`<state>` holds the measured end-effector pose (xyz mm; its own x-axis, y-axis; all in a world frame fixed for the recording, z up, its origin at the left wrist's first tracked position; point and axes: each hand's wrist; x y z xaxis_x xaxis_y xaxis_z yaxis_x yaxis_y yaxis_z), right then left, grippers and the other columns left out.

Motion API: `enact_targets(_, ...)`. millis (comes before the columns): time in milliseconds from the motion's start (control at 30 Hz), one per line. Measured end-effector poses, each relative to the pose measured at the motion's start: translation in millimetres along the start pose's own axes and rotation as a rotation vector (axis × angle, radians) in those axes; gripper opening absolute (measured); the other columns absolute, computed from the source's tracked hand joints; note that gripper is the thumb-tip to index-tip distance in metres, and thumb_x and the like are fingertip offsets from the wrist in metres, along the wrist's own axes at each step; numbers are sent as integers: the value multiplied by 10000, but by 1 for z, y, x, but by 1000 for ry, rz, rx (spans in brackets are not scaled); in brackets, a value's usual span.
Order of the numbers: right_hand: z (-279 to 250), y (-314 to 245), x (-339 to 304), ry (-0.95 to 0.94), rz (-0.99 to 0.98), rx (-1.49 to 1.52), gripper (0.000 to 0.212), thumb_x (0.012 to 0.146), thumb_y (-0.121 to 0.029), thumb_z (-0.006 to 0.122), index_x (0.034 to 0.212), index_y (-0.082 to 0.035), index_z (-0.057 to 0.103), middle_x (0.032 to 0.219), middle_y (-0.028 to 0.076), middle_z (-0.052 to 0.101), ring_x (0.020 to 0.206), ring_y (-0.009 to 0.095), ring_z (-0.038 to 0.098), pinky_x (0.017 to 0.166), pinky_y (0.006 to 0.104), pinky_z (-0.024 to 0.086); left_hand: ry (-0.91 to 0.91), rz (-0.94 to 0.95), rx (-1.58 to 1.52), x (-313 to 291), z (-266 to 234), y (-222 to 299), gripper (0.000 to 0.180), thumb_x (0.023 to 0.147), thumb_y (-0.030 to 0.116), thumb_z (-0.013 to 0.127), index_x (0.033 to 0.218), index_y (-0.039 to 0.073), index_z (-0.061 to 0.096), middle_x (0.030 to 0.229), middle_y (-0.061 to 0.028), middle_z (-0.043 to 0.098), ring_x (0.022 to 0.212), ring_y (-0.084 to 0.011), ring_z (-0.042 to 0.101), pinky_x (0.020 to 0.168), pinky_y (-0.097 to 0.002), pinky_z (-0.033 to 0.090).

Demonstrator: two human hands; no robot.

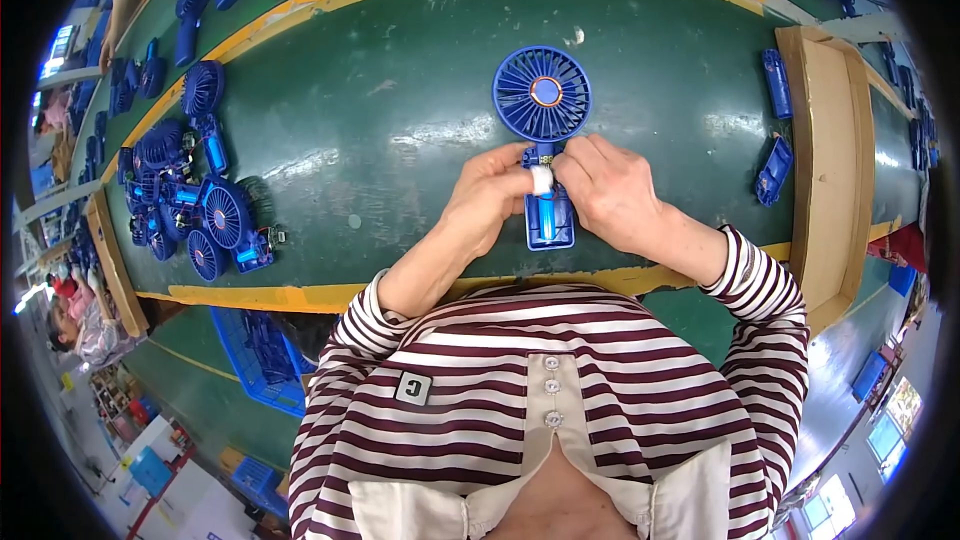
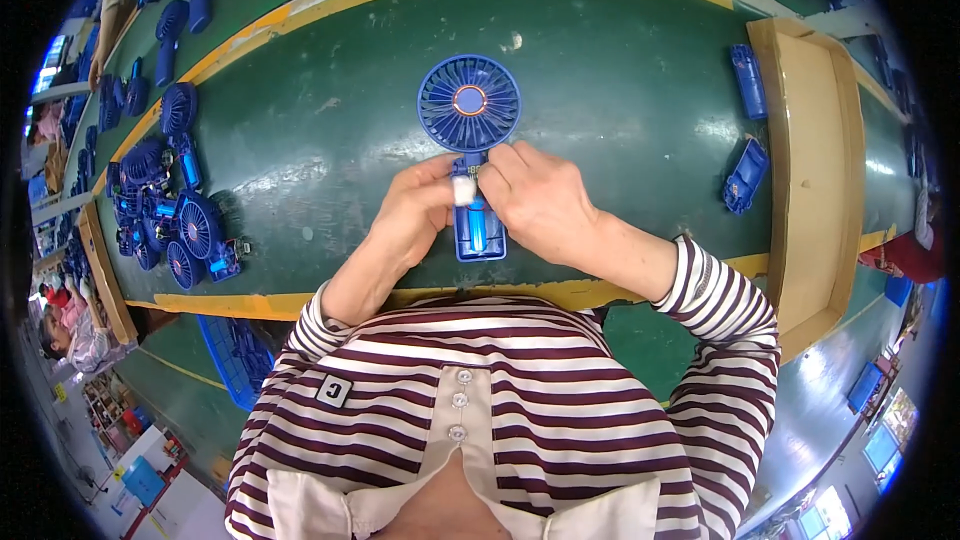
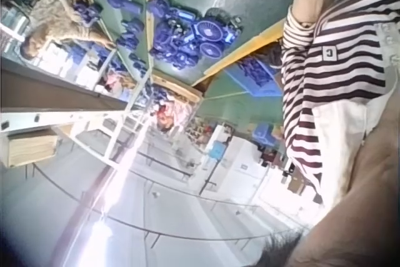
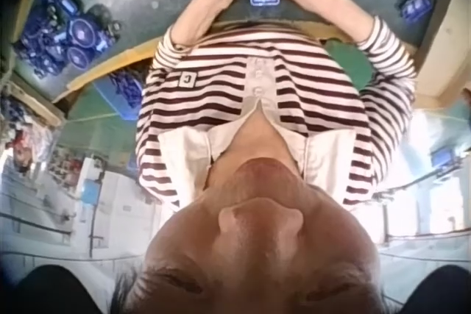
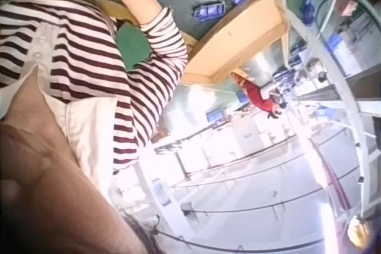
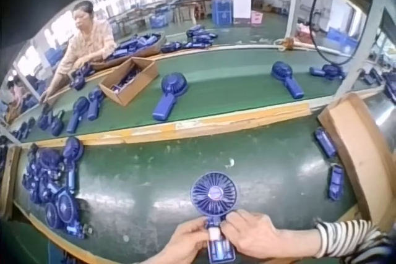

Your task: The person assembles portable fans by inserting internal electronic components and wiring into the handle casings, pressing the covers on by hand, testing the fans, and placing them onto the conveyor belt.

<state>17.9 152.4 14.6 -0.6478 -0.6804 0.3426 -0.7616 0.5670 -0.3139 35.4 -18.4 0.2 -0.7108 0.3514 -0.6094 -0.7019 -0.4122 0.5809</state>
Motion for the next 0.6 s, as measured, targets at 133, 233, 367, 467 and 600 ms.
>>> enact_targets(133,-10,1,6,-57,38,69,146,609,-30,585,717,-36,488,689,72,441,605,222,508,452,328,424,-14,-29,-2,0,1,8,221,799,56,565,1014,4,572,887,-34,597,764,-111,590,660,-257,494)
enact_targets(233,-11,5,8,-71,61,76,134,620,-21,580,705,-37,478,688,76,438,615,231,513,449,334,422,-4,-5,107,5,3,8,200,825,101,575,1002,9,578,863,-24,603,746,-100,588,625,-239,488)
enact_targets(367,-12,6,9,-48,80,65,130,621,-27,579,698,-40,475,694,77,440,620,236,516,457,342,425,21,82,209,13,0,3,164,818,88,584,962,10,595,771,-8,607,663,-81,568,575,-218,461)
enact_targets(467,-12,2,16,-5,74,71,129,622,-40,583,709,-45,487,696,81,443,618,249,515,485,352,435,66,188,130,6,6,6,155,801,58,589,946,5,602,727,-5,600,626,-68,548,560,-211,445)
enact_targets(600,-6,10,19,-31,94,79,97,643,-55,583,713,-46,517,715,83,493,643,256,554,516,364,455,89,253,112,15,3,1,164,780,0,586,943,-12,599,787,-39,626,670,-95,573,603,-229,465)
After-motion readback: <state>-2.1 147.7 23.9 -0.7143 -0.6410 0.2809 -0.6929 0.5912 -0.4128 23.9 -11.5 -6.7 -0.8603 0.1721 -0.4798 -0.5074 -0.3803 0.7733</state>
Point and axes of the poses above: each hand's wrist, its own x-axis towards the middle knuckle, its own z-axis out of the palm, y = z × x
